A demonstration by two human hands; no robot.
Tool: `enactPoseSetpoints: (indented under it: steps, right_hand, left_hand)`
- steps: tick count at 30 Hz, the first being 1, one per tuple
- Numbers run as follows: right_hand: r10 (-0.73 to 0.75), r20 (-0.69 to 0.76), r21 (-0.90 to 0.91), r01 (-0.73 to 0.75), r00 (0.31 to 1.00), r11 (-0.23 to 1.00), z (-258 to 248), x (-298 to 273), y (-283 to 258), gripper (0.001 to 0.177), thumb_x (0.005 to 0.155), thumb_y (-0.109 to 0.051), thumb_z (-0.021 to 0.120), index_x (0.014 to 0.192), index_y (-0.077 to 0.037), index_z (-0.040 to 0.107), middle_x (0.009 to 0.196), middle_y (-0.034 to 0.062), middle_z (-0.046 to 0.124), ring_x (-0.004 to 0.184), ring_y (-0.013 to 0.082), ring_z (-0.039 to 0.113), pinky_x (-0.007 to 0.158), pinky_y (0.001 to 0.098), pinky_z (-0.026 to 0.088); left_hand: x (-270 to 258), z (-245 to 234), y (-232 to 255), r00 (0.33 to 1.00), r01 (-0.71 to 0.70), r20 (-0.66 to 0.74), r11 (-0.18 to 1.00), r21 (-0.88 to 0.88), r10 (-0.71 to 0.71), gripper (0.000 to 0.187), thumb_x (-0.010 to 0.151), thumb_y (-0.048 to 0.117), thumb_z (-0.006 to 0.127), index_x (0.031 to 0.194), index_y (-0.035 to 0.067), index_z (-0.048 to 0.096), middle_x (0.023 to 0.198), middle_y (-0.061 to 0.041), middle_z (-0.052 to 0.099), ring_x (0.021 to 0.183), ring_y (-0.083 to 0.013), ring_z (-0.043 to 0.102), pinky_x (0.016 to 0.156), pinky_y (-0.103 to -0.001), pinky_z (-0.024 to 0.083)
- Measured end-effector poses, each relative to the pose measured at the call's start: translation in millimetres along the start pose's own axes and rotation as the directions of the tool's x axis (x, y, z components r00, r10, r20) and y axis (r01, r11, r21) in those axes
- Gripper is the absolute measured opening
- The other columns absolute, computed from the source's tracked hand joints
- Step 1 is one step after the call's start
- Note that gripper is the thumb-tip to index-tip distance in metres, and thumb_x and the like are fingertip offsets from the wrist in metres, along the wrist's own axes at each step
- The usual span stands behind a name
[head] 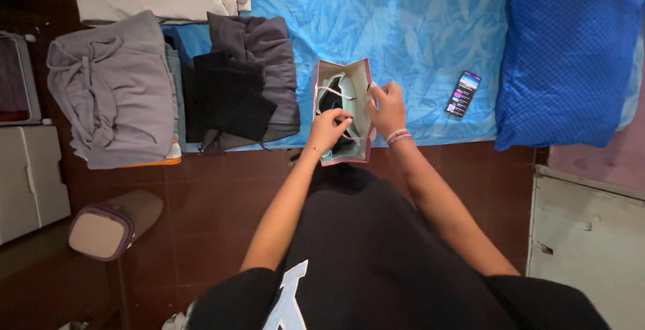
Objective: Organizing various bags, containers, and items in a bedroom and on a vanity.
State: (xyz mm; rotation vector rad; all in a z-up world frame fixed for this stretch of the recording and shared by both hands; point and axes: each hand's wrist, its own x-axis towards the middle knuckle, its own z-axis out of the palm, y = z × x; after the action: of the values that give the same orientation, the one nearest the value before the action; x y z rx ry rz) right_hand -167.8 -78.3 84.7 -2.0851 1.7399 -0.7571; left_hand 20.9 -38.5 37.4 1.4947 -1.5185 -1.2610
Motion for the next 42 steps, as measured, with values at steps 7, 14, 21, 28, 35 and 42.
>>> enactPoseSetpoints:
  steps: [7,14,21,28,35,42]
  right_hand:
    - [0.564,0.072,0.238,-0.563,0.823,0.791,57,-67,90,0.024,0.097,-0.018,0.064,0.114,-0.002,0.057,0.102,0.0128,0.066,0.092,0.0314,0.066,0.081,0.0415,0.052]
    - [0.501,0.706,0.547,-0.835,0.500,0.063,87,-95,130,0.017,0.105,-0.024,0.055,0.111,-0.008,0.057,0.105,0.0105,0.064,0.096,0.0278,0.069,0.072,0.0472,0.062]
    - [0.798,0.442,0.720,-0.693,0.410,-0.043,42,-55,113,0.012,0.106,-0.032,0.045,0.108,-0.020,0.042,0.069,0.0030,0.049,0.060,0.0209,0.059,0.054,0.0465,0.060]
    - [0.807,0.063,0.469,-0.731,0.588,0.496,41,-57,162,0.018,0.105,-0.030,0.057,0.110,-0.016,0.067,0.068,0.0025,0.056,0.051,0.0120,0.055,0.043,0.0359,0.049]
    - [0.517,-0.110,0.130,-0.503,0.849,0.854,28,-62,178,0.032,0.092,-0.023,0.071,0.119,-0.007,0.067,0.086,0.0122,0.062,0.075,0.0231,0.063,0.069,0.0416,0.056]
    - [0.244,0.324,0.231,-0.326,0.914,0.917,4,-74,92,0.028,0.084,-0.004,0.066,0.111,-0.009,0.070,0.109,0.0103,0.076,0.091,0.0247,0.073,0.083,0.0377,0.057]
  left_hand:
    - [-6,6,-12,0.994,0.088,-0.072,0.996,0.022,-0.086,0.022,0.088,0.023,0.075,0.106,0.011,0.077,0.088,-0.007,0.076,0.063,-0.0160,0.064,0.063,-0.031,0.052]
    - [-4,2,-5,0.992,0.126,-0.018,0.991,-0.037,-0.126,0.023,0.088,0.024,0.075,0.104,0.008,0.076,0.092,-0.007,0.079,0.070,-0.0167,0.070,0.066,-0.030,0.054]
    - [-5,12,7,0.988,0.131,0.060,0.985,0.114,-0.139,0.018,0.086,0.029,0.072,0.096,0.015,0.076,0.090,-0.005,0.079,0.082,-0.0207,0.076,0.070,-0.035,0.057]
    - [-13,53,-3,0.989,0.064,0.096,0.915,0.398,-0.112,0.013,0.082,0.031,0.073,0.089,0.023,0.079,0.084,-0.004,0.074,0.079,-0.0276,0.073,0.068,-0.042,0.057]
    - [-11,75,-7,0.998,0.039,0.033,0.917,0.398,-0.056,0.013,0.083,0.030,0.071,0.090,0.026,0.081,0.084,-0.007,0.075,0.080,-0.0314,0.072,0.070,-0.044,0.057]
    - [-8,68,-3,0.977,0.148,0.097,0.935,0.323,-0.189,0.021,0.075,0.033,0.073,0.092,0.022,0.079,0.082,-0.007,0.078,0.080,-0.0321,0.074,0.071,-0.044,0.060]
